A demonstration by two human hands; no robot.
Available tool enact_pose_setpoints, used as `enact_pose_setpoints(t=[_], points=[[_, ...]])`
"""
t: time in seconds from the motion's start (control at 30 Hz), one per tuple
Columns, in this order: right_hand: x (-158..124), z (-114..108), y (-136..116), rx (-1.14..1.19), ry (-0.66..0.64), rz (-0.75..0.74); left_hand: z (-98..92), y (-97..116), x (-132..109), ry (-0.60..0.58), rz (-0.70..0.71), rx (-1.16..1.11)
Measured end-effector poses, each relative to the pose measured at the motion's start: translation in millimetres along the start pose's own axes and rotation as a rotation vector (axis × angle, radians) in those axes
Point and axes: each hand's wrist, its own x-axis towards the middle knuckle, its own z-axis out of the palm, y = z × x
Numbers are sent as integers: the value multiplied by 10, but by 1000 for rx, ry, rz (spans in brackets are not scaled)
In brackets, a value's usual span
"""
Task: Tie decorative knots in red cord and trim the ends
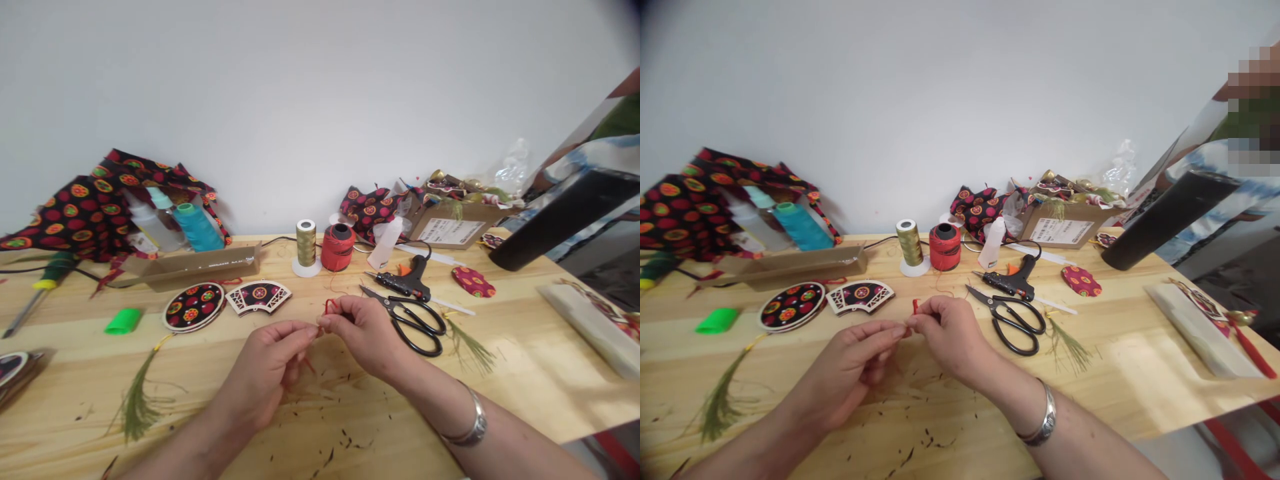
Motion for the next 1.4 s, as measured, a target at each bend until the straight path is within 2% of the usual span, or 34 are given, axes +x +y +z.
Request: enact_pose_setpoints(t=[0.17, 0.27, 0.4, 0.53, 0.63, 0.73, 0.87, 1.07, 1.2, 1.3, 1.4], points=[[10, -40, -19, -87, 5, -30, -22, 5, 5, -1, 78, 131], [8, -63, -14, -226, 51, -87, -29, 29, 2, 55, 97, 232], [4, -69, 24, -355, 97, -182, -37, 67, 0, 113, 200, 295], [-2, -57, 29, -389, 127, -223, -38, 54, 0, -17, 134, 195], [-4, -56, -1, -303, 100, -185, -32, 15, 0, -120, 58, 147], [1, -61, -25, -221, 74, -136, -14, -2, 1, -124, 41, 186], [17, -56, -25, -59, 34, -62, 15, 3, 12, -74, 172, 324], [7, -30, -52, 356, -88, 123, 9, -57, 34, -73, 366, 524], [-3, -41, -75, 473, -116, 139, -13, -60, 15, -81, 429, 636], [6, -64, -67, 429, -116, 121, -50, -29, -11, 14, 547, 698], [10, -78, -71, 343, -116, 101, -83, -1, -28, 238, 694, 676]])
